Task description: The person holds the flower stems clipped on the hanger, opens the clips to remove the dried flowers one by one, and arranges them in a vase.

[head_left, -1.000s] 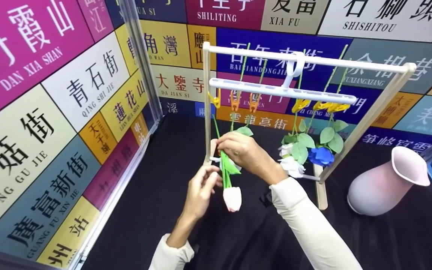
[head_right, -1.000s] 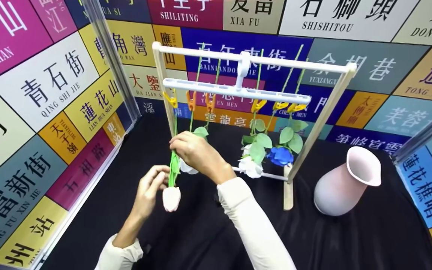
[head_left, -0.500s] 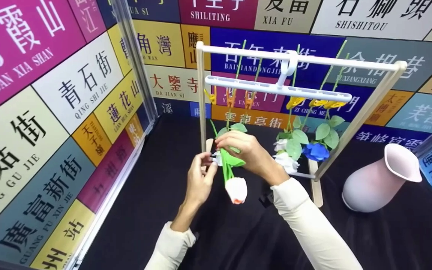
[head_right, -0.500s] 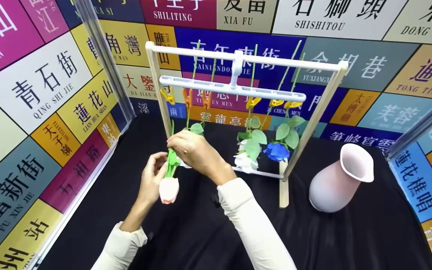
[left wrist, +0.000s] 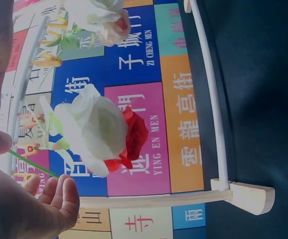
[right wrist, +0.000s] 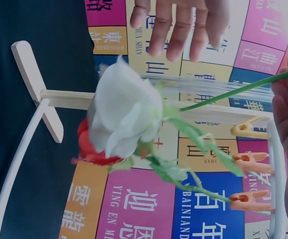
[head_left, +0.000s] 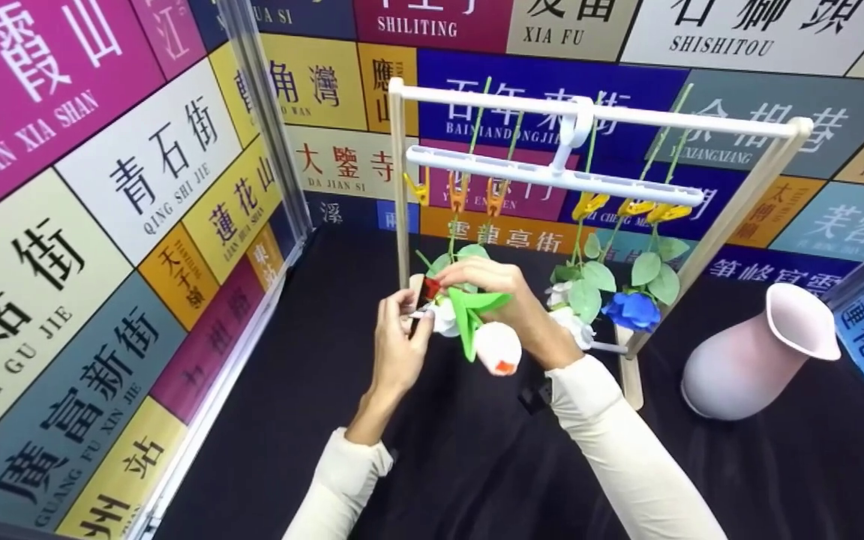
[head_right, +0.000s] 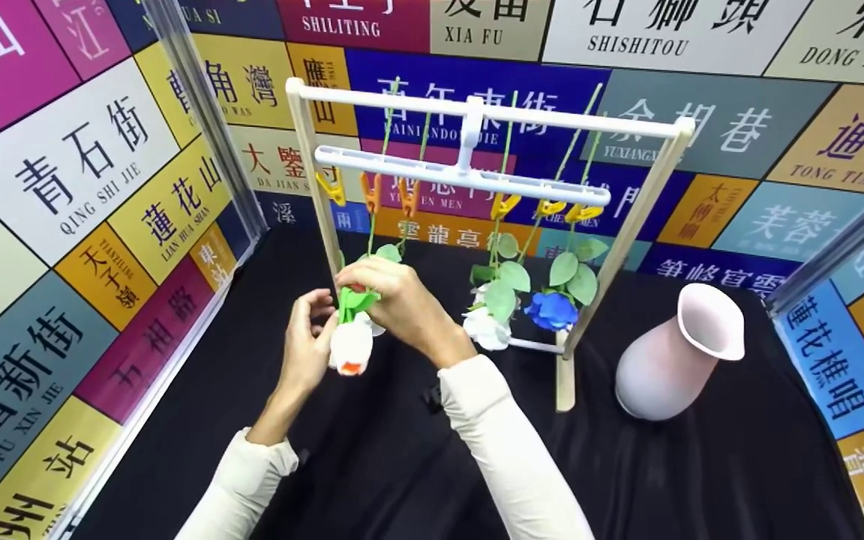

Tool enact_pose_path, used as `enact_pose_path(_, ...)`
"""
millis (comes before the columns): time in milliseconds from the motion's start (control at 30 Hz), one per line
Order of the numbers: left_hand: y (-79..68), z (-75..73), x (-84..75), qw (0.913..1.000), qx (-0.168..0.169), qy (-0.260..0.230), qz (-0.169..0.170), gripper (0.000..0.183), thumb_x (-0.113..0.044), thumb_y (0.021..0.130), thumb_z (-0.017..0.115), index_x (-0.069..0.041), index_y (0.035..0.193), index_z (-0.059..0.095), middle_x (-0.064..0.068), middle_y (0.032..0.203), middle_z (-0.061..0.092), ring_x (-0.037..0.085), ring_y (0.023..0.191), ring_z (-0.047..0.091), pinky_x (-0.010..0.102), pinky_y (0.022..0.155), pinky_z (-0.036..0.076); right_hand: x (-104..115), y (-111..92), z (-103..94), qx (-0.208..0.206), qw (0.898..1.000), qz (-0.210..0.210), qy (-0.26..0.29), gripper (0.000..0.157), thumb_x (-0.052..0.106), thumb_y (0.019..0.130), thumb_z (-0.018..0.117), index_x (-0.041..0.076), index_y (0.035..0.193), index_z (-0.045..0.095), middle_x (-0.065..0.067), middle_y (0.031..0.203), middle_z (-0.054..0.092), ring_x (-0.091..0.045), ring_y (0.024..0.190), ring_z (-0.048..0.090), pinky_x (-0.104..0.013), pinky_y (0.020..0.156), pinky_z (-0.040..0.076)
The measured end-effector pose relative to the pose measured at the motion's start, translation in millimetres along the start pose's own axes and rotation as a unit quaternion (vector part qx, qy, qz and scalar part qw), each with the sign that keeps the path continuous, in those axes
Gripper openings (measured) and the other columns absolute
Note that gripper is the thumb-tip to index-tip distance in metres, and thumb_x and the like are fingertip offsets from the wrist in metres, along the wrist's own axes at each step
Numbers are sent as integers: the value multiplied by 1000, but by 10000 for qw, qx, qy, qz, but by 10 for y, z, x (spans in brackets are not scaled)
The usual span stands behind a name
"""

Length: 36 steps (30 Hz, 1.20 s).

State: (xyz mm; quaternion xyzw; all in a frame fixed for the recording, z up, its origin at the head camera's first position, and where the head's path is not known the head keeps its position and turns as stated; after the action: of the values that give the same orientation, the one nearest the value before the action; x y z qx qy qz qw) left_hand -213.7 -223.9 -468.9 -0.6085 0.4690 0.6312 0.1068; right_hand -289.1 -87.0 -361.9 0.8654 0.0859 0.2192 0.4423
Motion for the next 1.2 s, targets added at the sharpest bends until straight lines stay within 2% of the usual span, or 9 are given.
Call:
enact_pose_path(133,46,34,45,10000,0,57,-20,42,-15,90,68,-1,127,55,17,115,56,25,106,57,38,80,53,31,-4,-42,-14,9986,297,445,20,-9,87,63,-6,106,70,-19,106,72,-27,101,66,-25,96,49)
enact_pose_path(233,87,64,75,9998,1,172,-33,42,-16,90,68,-2,127,55,19,116,55,26,106,57,38,80,52,70,2,-72,-113,9967,572,568,22,-9,88,64,-4,108,71,-16,105,73,-24,100,67,-27,94,50)
enact_pose_path(433,158,129,103,9993,-74,332,-121,42,-16,89,67,-3,127,55,15,118,56,30,107,57,39,93,47,111,21,-139,-183,9925,1199,-140,20,0,87,72,4,106,75,-5,100,75,-18,96,68,-23,90,50)
enact_pose_path(500,177,146,110,9993,-83,312,-191,42,-16,89,65,-3,127,54,14,120,55,29,109,57,38,96,46,130,33,-153,-188,9920,1191,-371,19,-1,86,73,3,105,74,-6,100,75,-18,96,69,-22,90,51)
enact_pose_path(667,233,182,127,9992,-146,180,-322,41,-17,92,62,-1,129,53,16,123,53,27,112,56,39,98,46,205,45,-224,-602,9938,918,-152,22,-11,80,74,-5,100,72,-14,97,73,-22,91,70,-23,84,53)
enact_pose_path(833,307,235,143,9985,-113,216,-481,43,-21,94,61,-4,132,51,15,127,52,25,115,56,39,99,45,233,30,-333,-1052,9911,815,-27,22,-15,77,74,-6,97,71,-18,94,73,-17,91,70,-25,86,54)
enact_pose_path(967,364,288,149,9981,12,147,-602,46,-23,93,62,-5,134,50,15,131,52,25,120,57,38,102,45,256,48,-419,-1254,9898,652,-171,19,-14,77,75,-4,93,73,-16,91,74,-16,87,71,-26,84,55)
enact_pose_path(1200,428,387,166,9985,144,59,-526,48,-21,93,62,-3,135,49,21,132,51,35,124,56,39,104,45,306,35,-541,-1448,9872,595,-308,12,-5,81,76,-6,92,73,-16,85,74,-21,78,72,-24,76,56)
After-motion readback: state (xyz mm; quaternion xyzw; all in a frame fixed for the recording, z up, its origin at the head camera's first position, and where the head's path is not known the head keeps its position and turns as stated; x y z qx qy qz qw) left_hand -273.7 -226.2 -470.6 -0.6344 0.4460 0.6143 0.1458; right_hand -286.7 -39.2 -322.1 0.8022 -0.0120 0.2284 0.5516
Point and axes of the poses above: each hand's wrist, its own y-axis towards the middle knuckle, its own z-axis out of the palm, x = y × z, the point moved 5 cm from there along y, towards the middle knuckle
